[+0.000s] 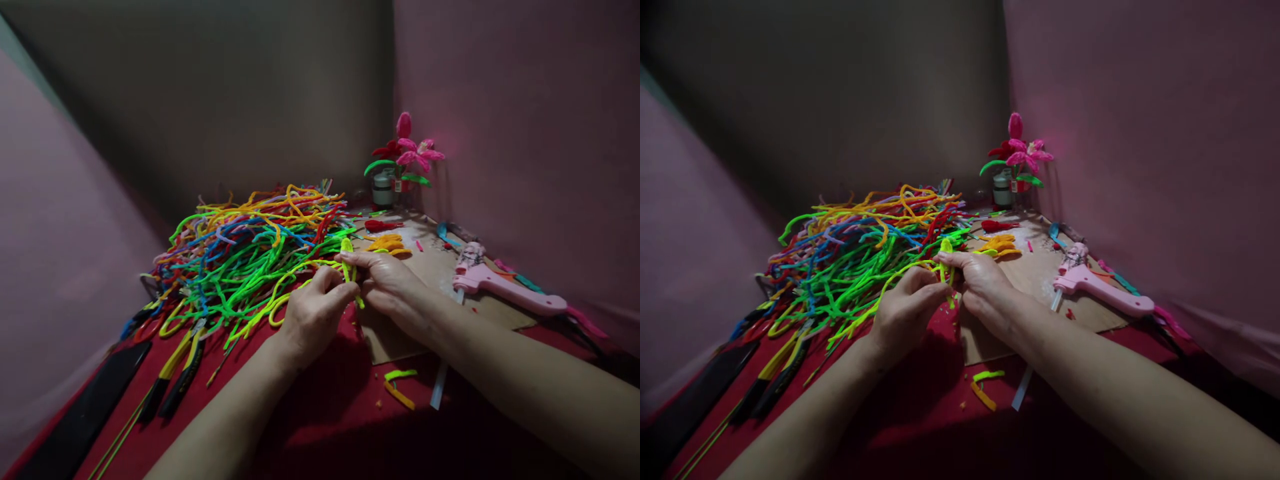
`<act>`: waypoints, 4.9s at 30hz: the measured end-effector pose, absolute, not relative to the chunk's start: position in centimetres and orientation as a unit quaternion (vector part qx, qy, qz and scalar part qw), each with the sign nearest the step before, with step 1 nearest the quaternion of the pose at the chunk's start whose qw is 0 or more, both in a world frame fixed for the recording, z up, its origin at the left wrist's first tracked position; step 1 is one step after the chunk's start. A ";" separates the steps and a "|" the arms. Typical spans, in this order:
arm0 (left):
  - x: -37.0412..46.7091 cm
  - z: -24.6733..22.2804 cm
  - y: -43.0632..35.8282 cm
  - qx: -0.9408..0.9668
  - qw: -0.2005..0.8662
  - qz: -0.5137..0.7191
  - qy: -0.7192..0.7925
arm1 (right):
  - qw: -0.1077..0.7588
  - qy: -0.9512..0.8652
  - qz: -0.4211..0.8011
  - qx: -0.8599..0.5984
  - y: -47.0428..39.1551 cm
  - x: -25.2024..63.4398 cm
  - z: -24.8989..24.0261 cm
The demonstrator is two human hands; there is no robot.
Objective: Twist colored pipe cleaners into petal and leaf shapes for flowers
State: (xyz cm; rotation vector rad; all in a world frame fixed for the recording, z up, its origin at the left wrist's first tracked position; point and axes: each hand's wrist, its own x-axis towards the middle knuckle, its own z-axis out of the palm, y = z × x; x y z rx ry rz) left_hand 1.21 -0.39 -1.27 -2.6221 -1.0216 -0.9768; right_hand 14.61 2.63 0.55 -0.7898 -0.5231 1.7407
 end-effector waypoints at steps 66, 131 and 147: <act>1.2 0.5 -1.0 -0.791 -0.016 -0.452 -0.412 | 0.527 -0.536 0.552 -0.361 1.6 15.1 0.3; 2.2 -0.1 0.3 -0.471 -0.645 -0.512 -0.316 | 0.513 -0.307 0.764 -0.242 1.6 14.2 -0.4; 2.4 0.1 -0.3 -0.515 -0.576 -0.484 -0.411 | 0.544 -0.436 0.664 -0.269 1.7 14.7 -0.5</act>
